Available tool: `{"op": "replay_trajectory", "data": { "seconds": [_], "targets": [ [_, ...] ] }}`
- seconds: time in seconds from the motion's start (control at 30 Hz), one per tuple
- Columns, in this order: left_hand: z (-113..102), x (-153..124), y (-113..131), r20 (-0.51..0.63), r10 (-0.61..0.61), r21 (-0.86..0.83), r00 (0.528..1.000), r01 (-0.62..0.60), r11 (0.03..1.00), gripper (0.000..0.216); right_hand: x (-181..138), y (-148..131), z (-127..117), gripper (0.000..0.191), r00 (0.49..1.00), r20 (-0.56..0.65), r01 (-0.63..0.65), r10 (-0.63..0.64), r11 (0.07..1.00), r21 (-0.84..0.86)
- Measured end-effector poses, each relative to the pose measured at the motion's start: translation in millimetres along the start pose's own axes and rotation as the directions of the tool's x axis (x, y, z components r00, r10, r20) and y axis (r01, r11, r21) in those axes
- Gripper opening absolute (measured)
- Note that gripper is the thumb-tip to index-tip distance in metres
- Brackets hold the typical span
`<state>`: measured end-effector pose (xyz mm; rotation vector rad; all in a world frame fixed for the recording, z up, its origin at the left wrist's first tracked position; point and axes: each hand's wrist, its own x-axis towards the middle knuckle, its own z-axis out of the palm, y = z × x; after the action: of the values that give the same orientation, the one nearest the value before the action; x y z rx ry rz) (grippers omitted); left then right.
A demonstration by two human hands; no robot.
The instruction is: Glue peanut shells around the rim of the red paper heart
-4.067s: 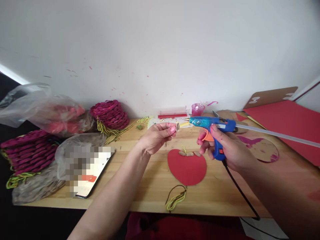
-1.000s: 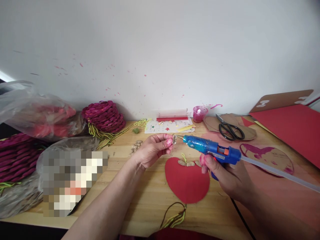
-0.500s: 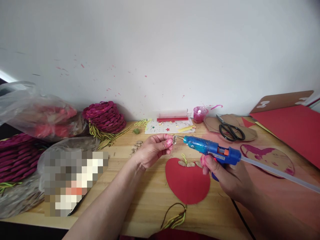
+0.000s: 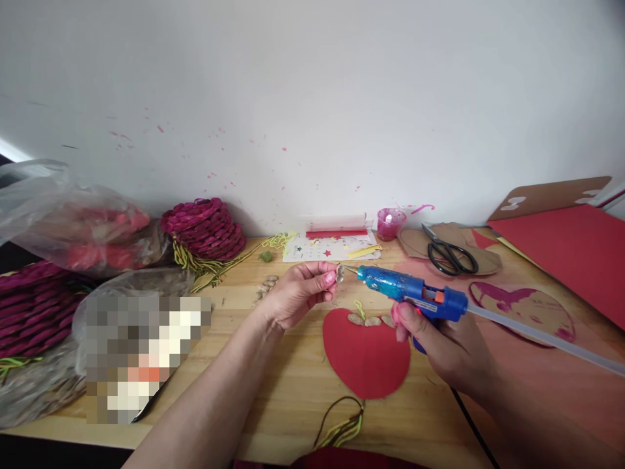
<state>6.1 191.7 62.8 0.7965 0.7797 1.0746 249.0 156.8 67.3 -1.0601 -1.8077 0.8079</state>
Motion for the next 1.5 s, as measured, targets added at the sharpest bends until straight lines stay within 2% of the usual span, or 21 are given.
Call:
{"op": "replay_trajectory", "data": {
  "seconds": [0.5,0.67,0.8,1.03,1.27,1.5],
  "targets": [
    [-1.0,-1.2,4.0,-0.012,-0.014,0.039,1.0,0.015,0.999,0.034,-0.8,0.9,-0.1,0.036,1.0,-0.025,0.01,-0.011,1.0,-0.028],
    [-1.1,-0.6,4.7,0.009,0.026,-0.029,1.0,-0.025,0.999,0.032,-2.4,4.9,-1.6,0.033,1.0,-0.019,-0.006,0.007,0.999,0.048],
    [-1.5,-0.2,5.1,-0.002,0.028,-0.084,1.0,-0.028,0.996,0.031,-4.7,2.2,-0.5,0.029,0.999,0.04,0.019,-0.022,0.996,0.082],
    [-1.9,-0.5,3.9,0.015,0.016,-0.101,1.0,-0.015,0.995,0.029,-4.3,-5.1,2.1,0.026,0.992,0.064,0.111,-0.113,0.993,0.035],
    [-2.0,0.0,2.3,0.033,0.009,-0.105,0.999,-0.005,0.994,0.028,-1.9,-9.2,2.0,0.021,0.99,0.062,0.13,-0.129,0.991,-0.009],
    [-0.7,-0.1,2.8,0.026,0.009,-0.102,1.0,-0.006,0.995,0.029,-2.2,-7.8,2.8,0.024,0.991,0.066,0.117,-0.115,0.993,-0.03]
  ]
}}
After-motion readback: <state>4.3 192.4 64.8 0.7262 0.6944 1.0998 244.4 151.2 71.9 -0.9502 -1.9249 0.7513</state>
